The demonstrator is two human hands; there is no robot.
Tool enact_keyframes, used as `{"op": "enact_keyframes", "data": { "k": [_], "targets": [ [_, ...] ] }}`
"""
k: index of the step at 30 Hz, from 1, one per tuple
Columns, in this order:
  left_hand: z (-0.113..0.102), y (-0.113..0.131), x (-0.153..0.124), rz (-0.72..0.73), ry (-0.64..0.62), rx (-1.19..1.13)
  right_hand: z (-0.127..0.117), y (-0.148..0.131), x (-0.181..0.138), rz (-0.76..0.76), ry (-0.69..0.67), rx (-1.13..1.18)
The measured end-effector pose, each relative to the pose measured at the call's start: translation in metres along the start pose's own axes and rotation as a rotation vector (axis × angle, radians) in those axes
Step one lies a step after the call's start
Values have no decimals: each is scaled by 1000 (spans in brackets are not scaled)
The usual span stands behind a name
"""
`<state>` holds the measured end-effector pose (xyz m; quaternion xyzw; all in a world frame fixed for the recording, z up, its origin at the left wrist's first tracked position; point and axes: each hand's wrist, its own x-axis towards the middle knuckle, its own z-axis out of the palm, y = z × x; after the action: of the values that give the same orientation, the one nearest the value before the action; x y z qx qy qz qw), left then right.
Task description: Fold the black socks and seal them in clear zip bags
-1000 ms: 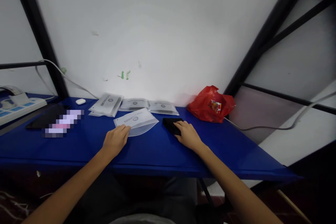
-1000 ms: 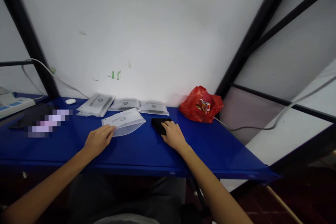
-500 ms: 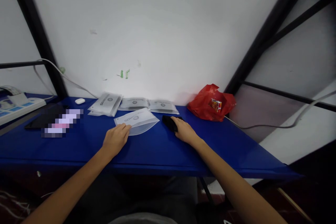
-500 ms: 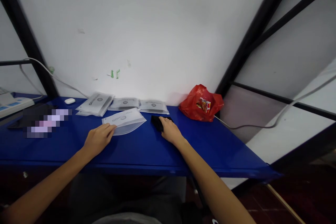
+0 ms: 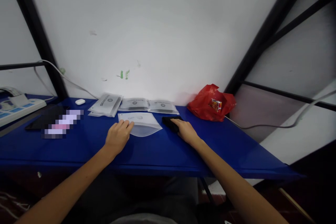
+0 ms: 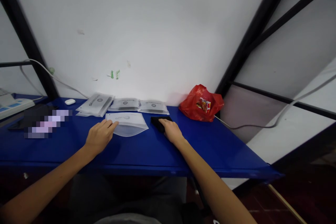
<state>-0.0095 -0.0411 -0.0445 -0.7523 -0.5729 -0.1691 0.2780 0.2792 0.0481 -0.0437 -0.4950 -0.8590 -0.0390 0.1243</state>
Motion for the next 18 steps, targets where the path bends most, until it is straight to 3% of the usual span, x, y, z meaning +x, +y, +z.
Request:
{"op": "enact_keyframes", "data": {
  "k": [6, 10, 14, 18],
  "targets": [
    [-4, -4, 5, -46, 2, 21, -2, -1, -15, -126, 118, 207],
    [-7, -4, 8, -77, -93, 14, -14, -9, -23, -144, 330, 334],
    [-11, -1, 10, -84, -209, 1, -25, -34, -30, -211, 568, 388],
    [-16, 4, 12, -78, -303, 1, -26, -65, -34, -440, 568, 381]
  ]
}}
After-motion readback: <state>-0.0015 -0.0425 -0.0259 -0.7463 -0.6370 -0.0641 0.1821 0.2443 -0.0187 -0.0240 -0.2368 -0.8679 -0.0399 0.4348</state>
